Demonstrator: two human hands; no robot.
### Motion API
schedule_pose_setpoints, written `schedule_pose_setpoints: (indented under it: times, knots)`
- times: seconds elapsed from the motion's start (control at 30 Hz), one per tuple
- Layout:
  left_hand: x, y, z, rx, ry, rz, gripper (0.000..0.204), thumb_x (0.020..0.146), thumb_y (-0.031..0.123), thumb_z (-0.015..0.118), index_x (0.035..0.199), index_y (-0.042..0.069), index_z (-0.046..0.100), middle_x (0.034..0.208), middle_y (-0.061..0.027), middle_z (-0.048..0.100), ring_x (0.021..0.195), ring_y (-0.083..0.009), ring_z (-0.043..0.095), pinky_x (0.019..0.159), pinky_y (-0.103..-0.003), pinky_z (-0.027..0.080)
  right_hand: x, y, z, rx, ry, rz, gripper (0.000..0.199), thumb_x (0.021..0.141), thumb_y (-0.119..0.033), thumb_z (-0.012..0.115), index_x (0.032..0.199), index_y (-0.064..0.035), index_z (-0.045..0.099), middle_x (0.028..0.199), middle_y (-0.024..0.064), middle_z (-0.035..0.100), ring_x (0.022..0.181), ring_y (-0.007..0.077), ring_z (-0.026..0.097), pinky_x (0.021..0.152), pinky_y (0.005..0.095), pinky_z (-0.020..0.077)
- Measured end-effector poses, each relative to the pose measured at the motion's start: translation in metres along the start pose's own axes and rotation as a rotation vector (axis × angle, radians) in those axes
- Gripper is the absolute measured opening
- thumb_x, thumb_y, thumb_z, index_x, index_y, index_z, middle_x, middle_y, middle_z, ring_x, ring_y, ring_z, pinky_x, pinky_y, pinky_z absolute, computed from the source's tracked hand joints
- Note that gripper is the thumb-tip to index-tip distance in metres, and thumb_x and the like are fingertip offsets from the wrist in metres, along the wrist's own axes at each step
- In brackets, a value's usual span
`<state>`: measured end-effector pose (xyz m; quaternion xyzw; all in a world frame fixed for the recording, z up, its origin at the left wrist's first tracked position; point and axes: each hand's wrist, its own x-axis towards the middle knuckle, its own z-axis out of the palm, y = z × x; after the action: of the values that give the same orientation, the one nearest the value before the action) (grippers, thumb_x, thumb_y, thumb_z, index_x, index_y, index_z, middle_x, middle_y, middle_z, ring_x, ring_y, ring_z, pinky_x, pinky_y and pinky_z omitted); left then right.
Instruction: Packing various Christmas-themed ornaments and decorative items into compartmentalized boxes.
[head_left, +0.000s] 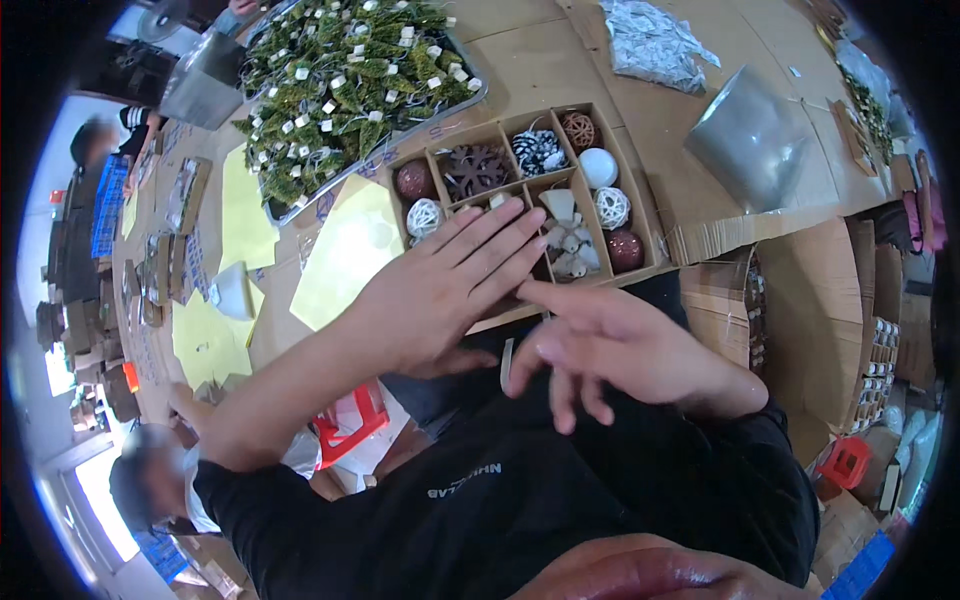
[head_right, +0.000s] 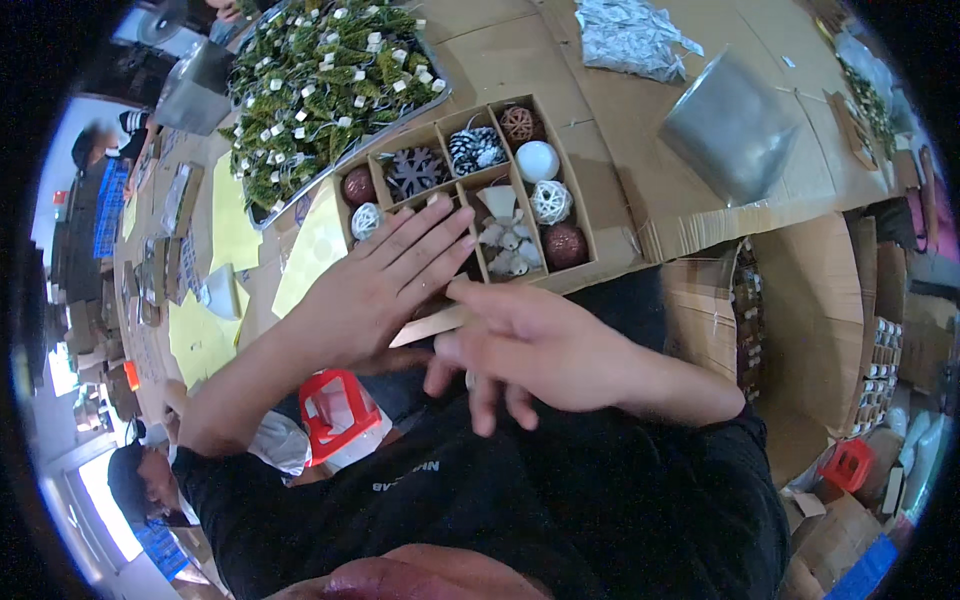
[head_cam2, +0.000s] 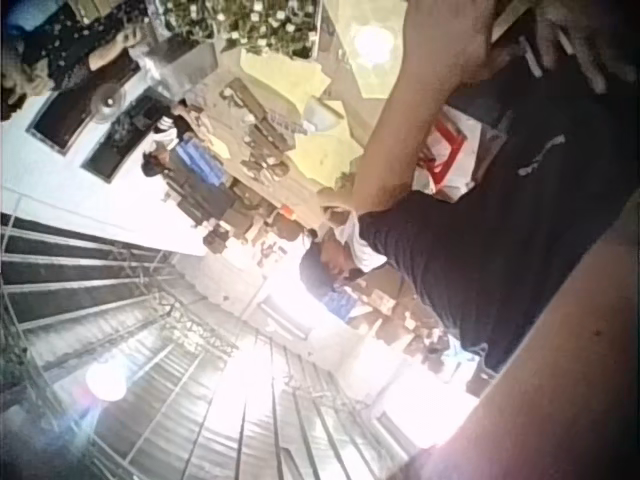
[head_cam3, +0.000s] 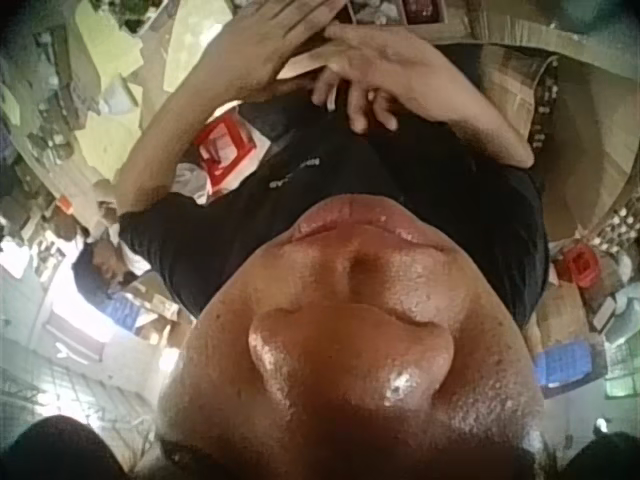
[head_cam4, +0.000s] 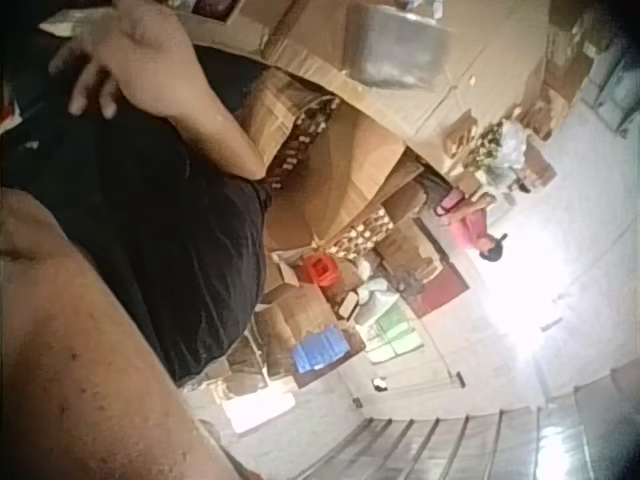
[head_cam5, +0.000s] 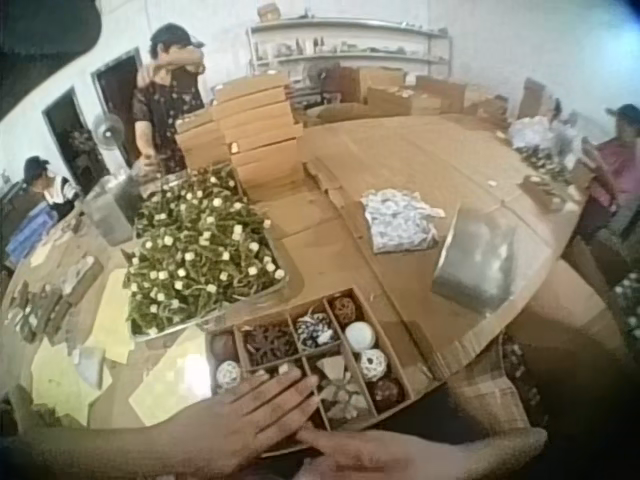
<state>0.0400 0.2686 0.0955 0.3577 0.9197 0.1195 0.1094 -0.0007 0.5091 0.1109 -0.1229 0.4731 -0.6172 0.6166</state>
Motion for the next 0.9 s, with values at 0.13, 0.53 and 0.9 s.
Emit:
schedule_pose_setpoints:
  times: [0.13,0.53,0.9]
  knots:
    - [0.0,0.005,-0.001,0.013,-0.021,-0.021,0.113,0.063,0.037,0.082,0.153,0.0,0.025,0.161,-0.0197,0.022,0.15,-0.0366,0.021,0.122,-0.047,0.02,-0.04,-0.022,-0.029,-0.552,0.149,-0.378,0.025,0.099,-0.013,0.059,0.117,0.0023,0.067,0.092,0.0102,0.073,0.07,0.0108,0.067,0.059,0.0226,0.0533]
    - [-0.006,-0.006,0.024,0.06,0.191,0.033,0.092,0.072,0.026,0.073,0.15,-0.002,0.032,0.157,-0.0218,0.029,0.147,-0.0389,0.028,0.12,-0.047,0.026,0.113,-0.132,-0.358,-1.619,1.368,0.098,0.042,0.085,-0.032,0.061,0.108,0.0023,0.07,0.109,0.0277,0.068,0.104,0.0425,0.067,0.09,0.0501,0.0531]
    - [-0.008,-0.003,0.04,0.049,0.37,0.001,0.067,0.073,0.022,0.074,0.132,-0.001,0.052,0.135,-0.0169,0.05,0.136,-0.0383,0.042,0.109,-0.046,0.042,0.118,-0.132,-0.421,-1.729,1.377,0.08,0.045,0.083,-0.043,0.065,0.1,-0.0028,0.074,0.103,0.0204,0.072,0.096,0.0376,0.069,0.085,0.0453,0.055]
